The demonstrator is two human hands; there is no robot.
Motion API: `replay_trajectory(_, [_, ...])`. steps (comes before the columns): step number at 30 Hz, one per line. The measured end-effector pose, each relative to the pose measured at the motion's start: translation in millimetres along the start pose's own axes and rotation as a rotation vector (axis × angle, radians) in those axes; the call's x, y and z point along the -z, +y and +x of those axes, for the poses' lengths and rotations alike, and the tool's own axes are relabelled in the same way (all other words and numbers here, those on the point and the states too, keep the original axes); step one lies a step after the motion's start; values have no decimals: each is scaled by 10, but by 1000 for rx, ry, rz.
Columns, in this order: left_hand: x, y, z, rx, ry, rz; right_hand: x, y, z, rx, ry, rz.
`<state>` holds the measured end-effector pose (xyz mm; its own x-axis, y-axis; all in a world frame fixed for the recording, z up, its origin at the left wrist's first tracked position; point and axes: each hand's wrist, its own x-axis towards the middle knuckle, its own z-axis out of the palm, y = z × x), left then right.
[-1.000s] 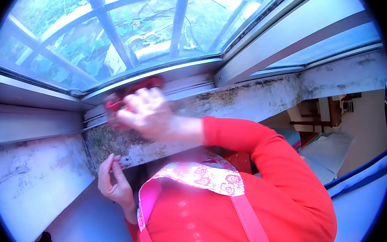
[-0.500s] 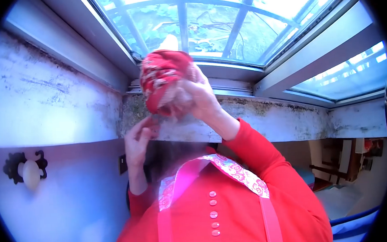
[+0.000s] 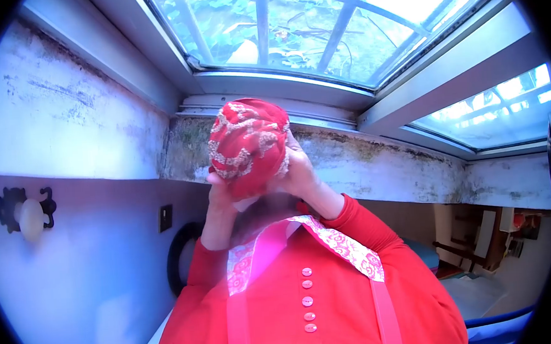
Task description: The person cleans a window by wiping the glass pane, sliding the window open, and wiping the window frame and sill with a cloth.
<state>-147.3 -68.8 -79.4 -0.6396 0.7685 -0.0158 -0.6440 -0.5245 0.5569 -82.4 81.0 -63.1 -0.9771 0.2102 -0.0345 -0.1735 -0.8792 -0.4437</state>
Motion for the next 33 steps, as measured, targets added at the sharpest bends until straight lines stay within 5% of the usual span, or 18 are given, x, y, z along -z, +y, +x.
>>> replay_trajectory(2, [47, 5, -71, -50, 16, 19, -22, 35, -1, 17, 4, -115])
replay_trajectory(6, [-144, 139, -187, -32, -53, -150, 58, -154, 156, 355, -72, -1136])
replay_trajectory(9, [208, 175, -246, 17, -17, 62, 87, -375, 131, 263, -217, -1276])
replay_trajectory(11, [206, 306, -271, 63, 46, 110, 9, -559, 79, 71, -112, -1203])
replay_trajectory(14, [165, 451, -304, 67, 126, 391, -70, -713, 31, 217, 8, -1117])
replay_trajectory(22, [-282, 715, -80, -46, -79, 1010, -500, -775, 30, 403, -293, -1386])
replay_trajectory(27, [-144, 718, -99, -49, -51, 1033, -317, -714, 76, 428, -345, -1571])
replay_trajectory(33, [-6, 605, -151, -58, 75, 794, -181, -866, -49, 253, -136, -1530])
